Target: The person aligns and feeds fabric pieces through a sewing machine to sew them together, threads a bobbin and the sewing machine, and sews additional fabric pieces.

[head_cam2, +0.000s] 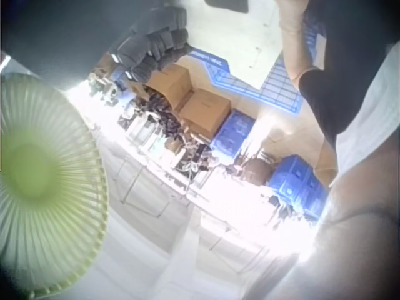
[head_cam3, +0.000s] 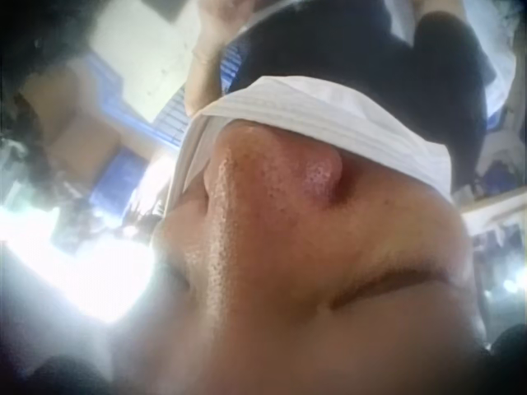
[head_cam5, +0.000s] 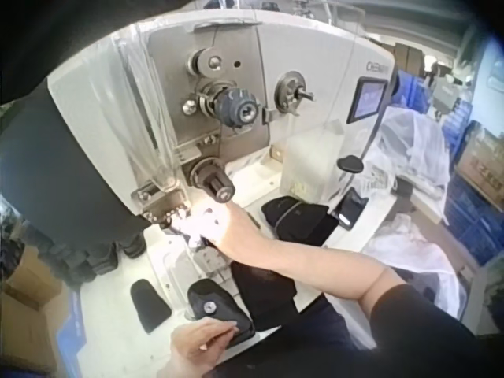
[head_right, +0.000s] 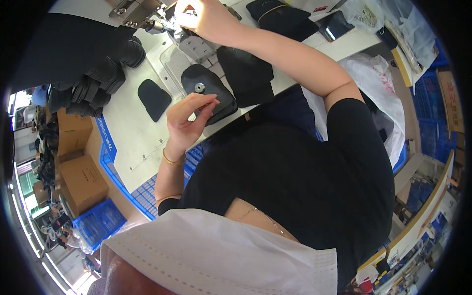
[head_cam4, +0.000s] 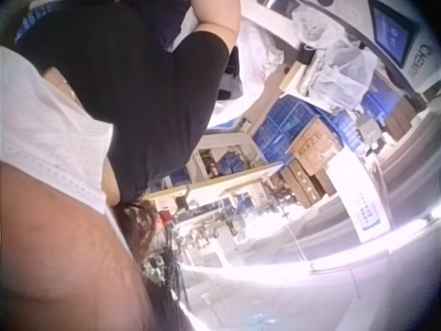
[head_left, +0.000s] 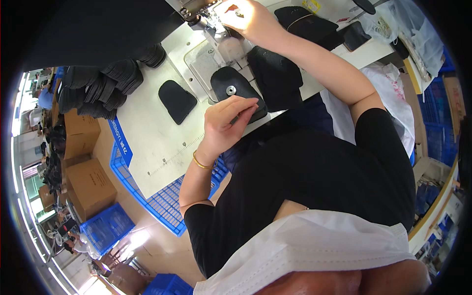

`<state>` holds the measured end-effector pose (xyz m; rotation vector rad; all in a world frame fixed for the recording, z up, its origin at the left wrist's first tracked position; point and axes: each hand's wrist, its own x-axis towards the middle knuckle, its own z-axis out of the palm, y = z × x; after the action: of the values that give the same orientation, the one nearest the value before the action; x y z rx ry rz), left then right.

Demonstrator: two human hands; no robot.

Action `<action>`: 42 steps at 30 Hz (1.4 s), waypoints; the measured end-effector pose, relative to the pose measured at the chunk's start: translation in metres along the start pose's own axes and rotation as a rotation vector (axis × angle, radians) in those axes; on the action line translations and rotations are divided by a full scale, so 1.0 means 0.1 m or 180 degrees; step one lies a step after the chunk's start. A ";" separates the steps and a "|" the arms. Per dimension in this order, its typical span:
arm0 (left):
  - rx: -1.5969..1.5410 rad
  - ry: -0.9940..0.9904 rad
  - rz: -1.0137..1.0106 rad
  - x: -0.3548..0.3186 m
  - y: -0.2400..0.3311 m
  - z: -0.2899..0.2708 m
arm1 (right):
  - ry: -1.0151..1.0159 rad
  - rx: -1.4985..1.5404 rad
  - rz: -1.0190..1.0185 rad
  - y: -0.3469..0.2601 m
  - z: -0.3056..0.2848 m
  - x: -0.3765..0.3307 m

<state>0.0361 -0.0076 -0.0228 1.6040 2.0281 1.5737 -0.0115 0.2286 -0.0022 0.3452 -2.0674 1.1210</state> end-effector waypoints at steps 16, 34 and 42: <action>-0.0129 0.0180 -0.0223 -0.09 -0.07 -0.07 | -0.1288 0.0982 0.0992 -0.24 -0.45 0.16; 0.0186 0.0726 -0.0449 0.30 -0.19 -0.38 | -0.0047 -0.0282 -0.0346 -0.26 -0.34 -0.06; -0.0109 0.1803 -0.0545 1.09 -0.82 -0.66 | 0.0340 -0.1508 -0.1645 -0.11 -0.22 -0.16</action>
<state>-0.1052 0.0422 -0.0033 1.0053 2.2898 2.1534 0.0163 0.2384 0.0003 0.5270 -1.9175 0.3235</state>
